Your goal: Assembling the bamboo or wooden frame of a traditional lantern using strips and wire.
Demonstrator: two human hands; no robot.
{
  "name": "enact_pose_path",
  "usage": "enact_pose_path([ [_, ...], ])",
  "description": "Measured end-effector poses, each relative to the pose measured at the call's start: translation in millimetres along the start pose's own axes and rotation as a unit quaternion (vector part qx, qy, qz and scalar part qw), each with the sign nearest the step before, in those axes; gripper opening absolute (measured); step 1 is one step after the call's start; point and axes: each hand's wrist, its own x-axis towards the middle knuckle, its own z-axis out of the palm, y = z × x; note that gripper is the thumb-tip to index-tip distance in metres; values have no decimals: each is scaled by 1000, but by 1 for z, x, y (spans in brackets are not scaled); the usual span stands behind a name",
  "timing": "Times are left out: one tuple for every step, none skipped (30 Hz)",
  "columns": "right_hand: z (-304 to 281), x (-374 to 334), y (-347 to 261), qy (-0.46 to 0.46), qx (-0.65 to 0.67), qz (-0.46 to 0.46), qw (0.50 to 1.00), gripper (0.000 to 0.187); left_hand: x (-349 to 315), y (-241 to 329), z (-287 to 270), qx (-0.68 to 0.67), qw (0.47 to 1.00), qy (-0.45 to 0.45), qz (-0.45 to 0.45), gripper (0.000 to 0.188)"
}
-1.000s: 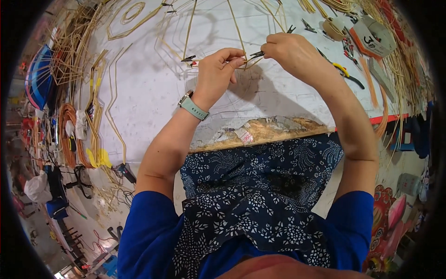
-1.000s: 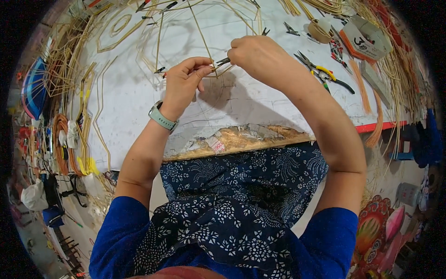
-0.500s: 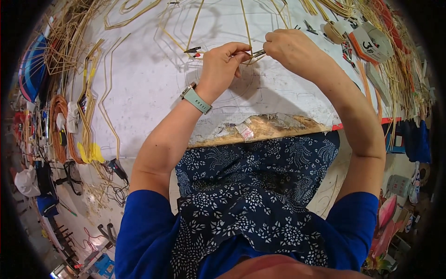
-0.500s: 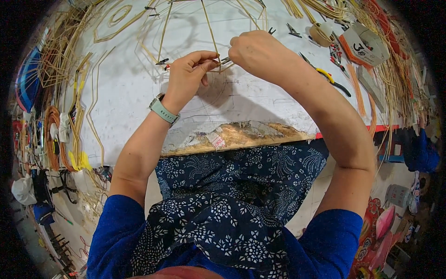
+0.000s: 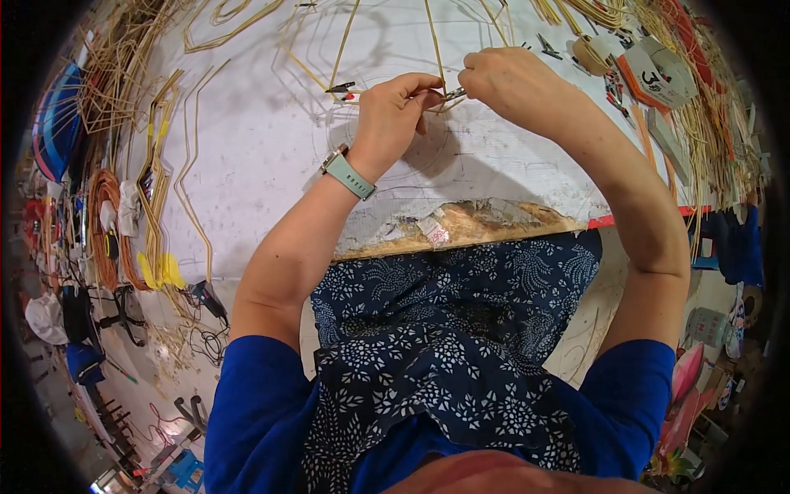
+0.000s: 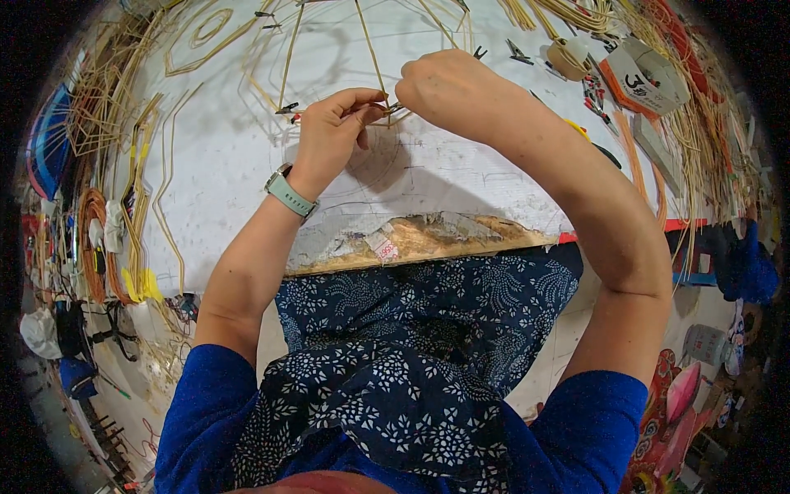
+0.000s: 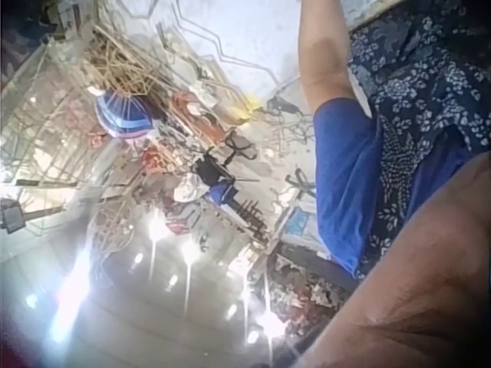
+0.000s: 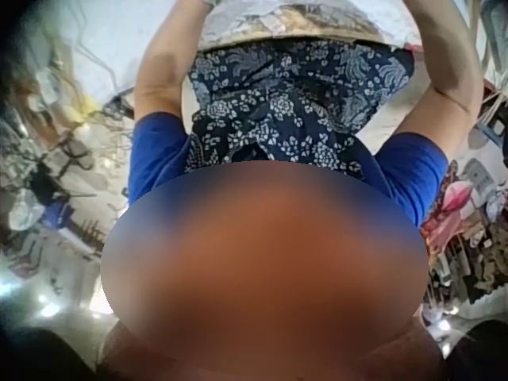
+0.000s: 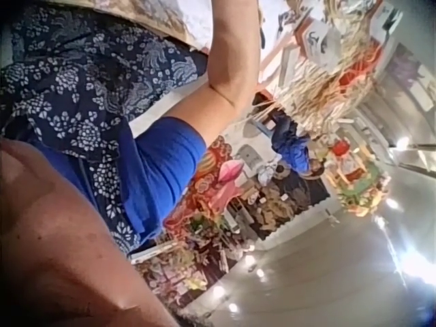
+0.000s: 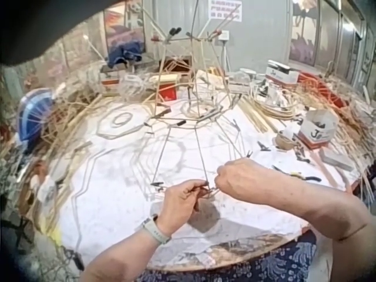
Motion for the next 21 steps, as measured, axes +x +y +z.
enact_pose_path([
  [0,0,0,-4,3,4,1000,5,0,-1,-1,-1,1000,-3,-3,22],
  [0,0,1,-4,2,4,1000,5,0,-2,-1,-2,1000,-5,-5,22],
  [1,0,0,3,28,19,999,5,0,-2,-2,-3,1000,-7,-8,21],
  [2,0,1,10,53,32,998,6,0,-2,-2,-3,1000,-6,-8,21],
  [3,0,1,17,79,45,996,7,0,-1,-2,-2,1000,-7,-8,21],
  [3,-1,1,17,78,44,996,7,-1,-1,-2,0,1000,-8,-8,21],
  [3,-3,0,22,110,57,992,8,-1,-1,-2,2,1000,-10,-9,21],
  [3,-6,-1,27,143,70,987,9,-1,-1,-2,1,1000,-9,-9,21],
  [4,-7,-2,33,175,84,980,11,0,-3,-1,2,1000,-9,-4,20],
  [4,-7,-2,33,175,85,980,11,1,-4,-1,3,1000,-9,1,20],
  [4,-6,-2,28,183,90,979,12,1,-5,-1,3,1000,-9,7,20],
  [4,-6,-1,24,190,95,977,13,1,-5,-1,4,1000,-11,6,20],
  [4,-5,-1,20,198,101,975,14,0,-5,-1,12,1000,-13,7,20],
  [4,-6,0,21,198,104,975,14,-1,-4,-2,19,1000,-16,9,20],
  [4,-6,1,22,204,103,973,14,-1,-3,-2,27,999,-19,11,20],
  [5,-6,1,23,210,102,972,14,-1,-2,-2,27,999,-23,11,20],
  [5,-6,1,24,216,101,971,14,0,-1,-2,28,999,-22,9,20],
  [7,-6,2,24,217,104,970,14,0,0,-2,28,999,-22,7,20],
  [8,-6,3,29,216,101,971,14,0,0,-2,28,999,-22,5,19],
  [9,-5,4,34,215,98,971,14,0,1,-2,29,999,-26,4,19],
  [10,-5,4,39,215,95,971,14,0,3,-2,29,999,-25,4,19],
])
